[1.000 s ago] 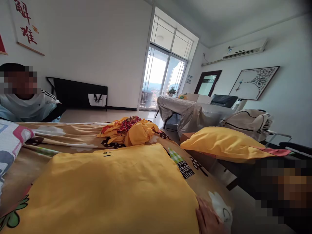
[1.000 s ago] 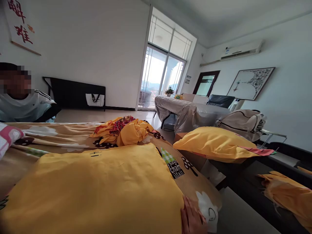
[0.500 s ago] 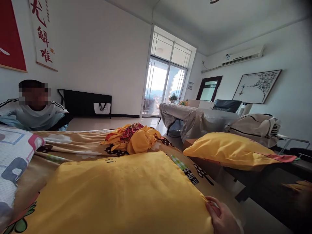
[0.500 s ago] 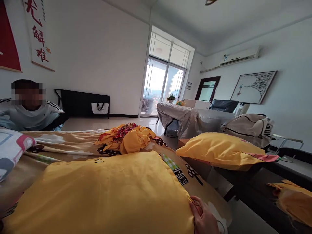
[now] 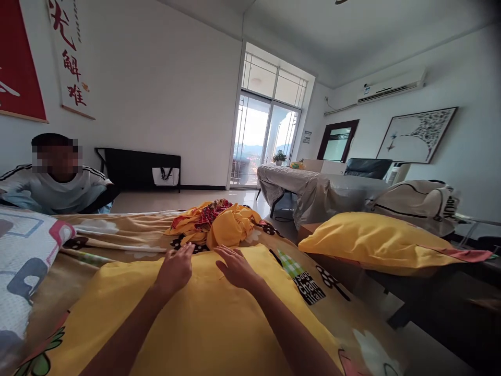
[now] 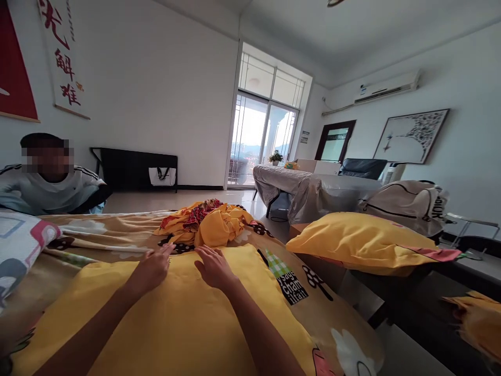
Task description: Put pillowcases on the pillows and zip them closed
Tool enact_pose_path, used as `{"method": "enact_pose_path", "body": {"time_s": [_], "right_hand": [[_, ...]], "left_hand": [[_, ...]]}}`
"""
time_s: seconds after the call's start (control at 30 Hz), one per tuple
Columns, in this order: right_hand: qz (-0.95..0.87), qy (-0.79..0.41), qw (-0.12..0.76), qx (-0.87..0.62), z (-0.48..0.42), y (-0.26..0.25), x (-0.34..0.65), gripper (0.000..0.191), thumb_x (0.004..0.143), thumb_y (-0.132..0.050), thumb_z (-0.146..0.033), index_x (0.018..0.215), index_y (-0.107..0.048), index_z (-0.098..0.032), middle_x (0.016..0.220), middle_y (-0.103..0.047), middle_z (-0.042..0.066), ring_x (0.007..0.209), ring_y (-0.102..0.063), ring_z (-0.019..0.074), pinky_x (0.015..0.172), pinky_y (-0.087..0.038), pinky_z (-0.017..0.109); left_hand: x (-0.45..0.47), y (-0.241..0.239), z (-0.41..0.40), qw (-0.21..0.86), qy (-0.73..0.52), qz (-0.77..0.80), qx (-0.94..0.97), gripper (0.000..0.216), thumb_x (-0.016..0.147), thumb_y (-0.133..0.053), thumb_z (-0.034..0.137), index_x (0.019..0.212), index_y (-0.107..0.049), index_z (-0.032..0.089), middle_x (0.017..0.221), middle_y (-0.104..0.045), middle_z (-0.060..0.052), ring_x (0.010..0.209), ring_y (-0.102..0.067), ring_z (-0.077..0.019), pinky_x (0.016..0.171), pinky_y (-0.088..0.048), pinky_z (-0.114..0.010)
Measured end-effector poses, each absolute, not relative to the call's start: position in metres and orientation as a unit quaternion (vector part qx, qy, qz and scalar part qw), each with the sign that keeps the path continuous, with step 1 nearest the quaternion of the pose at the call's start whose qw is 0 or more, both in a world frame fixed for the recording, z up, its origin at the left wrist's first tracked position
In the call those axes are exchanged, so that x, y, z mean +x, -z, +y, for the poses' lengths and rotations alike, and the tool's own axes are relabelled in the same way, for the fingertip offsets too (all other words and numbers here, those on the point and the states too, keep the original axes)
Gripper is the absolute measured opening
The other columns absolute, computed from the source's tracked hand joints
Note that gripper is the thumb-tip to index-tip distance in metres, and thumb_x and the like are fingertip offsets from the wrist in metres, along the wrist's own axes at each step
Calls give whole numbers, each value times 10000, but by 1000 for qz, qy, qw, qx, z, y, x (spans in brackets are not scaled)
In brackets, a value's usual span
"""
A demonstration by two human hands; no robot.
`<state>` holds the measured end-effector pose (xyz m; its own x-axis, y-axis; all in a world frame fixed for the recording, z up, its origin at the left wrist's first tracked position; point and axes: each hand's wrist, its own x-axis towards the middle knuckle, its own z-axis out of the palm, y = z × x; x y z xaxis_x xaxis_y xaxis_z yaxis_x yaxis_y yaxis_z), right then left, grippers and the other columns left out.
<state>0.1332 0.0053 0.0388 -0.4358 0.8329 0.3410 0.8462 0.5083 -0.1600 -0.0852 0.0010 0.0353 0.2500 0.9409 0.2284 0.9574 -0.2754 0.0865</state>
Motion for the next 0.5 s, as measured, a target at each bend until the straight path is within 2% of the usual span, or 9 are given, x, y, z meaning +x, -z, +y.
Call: {"method": "enact_pose_path", "body": {"time_s": [0.1,0.2,0.27,0.37,0.5], "right_hand": [[-849,-3,154,-506,36,-23,87,357,980,-356,-236,1240,-599,-199,1282,-635,84,1236,-538,199,1028,-361,371],[-851,-29,107,-514,54,9,81,348,985,-355,-250,1028,-691,-170,1069,-726,94,1036,-649,214,946,-390,382],[-846,-41,89,-524,65,22,93,386,995,-338,-289,971,-702,-165,1056,-729,102,1023,-650,220,953,-362,395],[-834,-56,74,-543,83,28,124,428,1004,-299,-333,973,-701,-190,1121,-713,87,1088,-617,212,981,-311,388],[-813,-68,63,-574,104,28,167,455,1014,-237,-351,1117,-665,-237,1259,-654,52,1189,-551,181,1009,-275,355]], "left_hand": [[-49,-23,31,-5,86,-610,-787,497,912,-232,147,1286,-560,135,1328,-587,-151,1227,-553,-238,1013,-415,-409],[-45,6,44,-25,62,-614,-786,472,942,-224,237,1098,-660,148,1158,-684,-138,1128,-610,-262,993,-416,-436],[-58,18,50,-46,51,-618,-783,478,946,-236,323,1083,-666,164,1146,-690,-133,1122,-610,-283,998,-407,-466],[-102,25,60,-95,37,-644,-758,557,939,-208,477,1167,-644,214,1221,-665,-110,1156,-597,-296,1010,-407,-488],[-187,41,62,-114,28,-688,-716,611,950,-130,431,1251,-611,204,1362,-572,-84,1248,-539,-253,1051,-401,-427]]}}
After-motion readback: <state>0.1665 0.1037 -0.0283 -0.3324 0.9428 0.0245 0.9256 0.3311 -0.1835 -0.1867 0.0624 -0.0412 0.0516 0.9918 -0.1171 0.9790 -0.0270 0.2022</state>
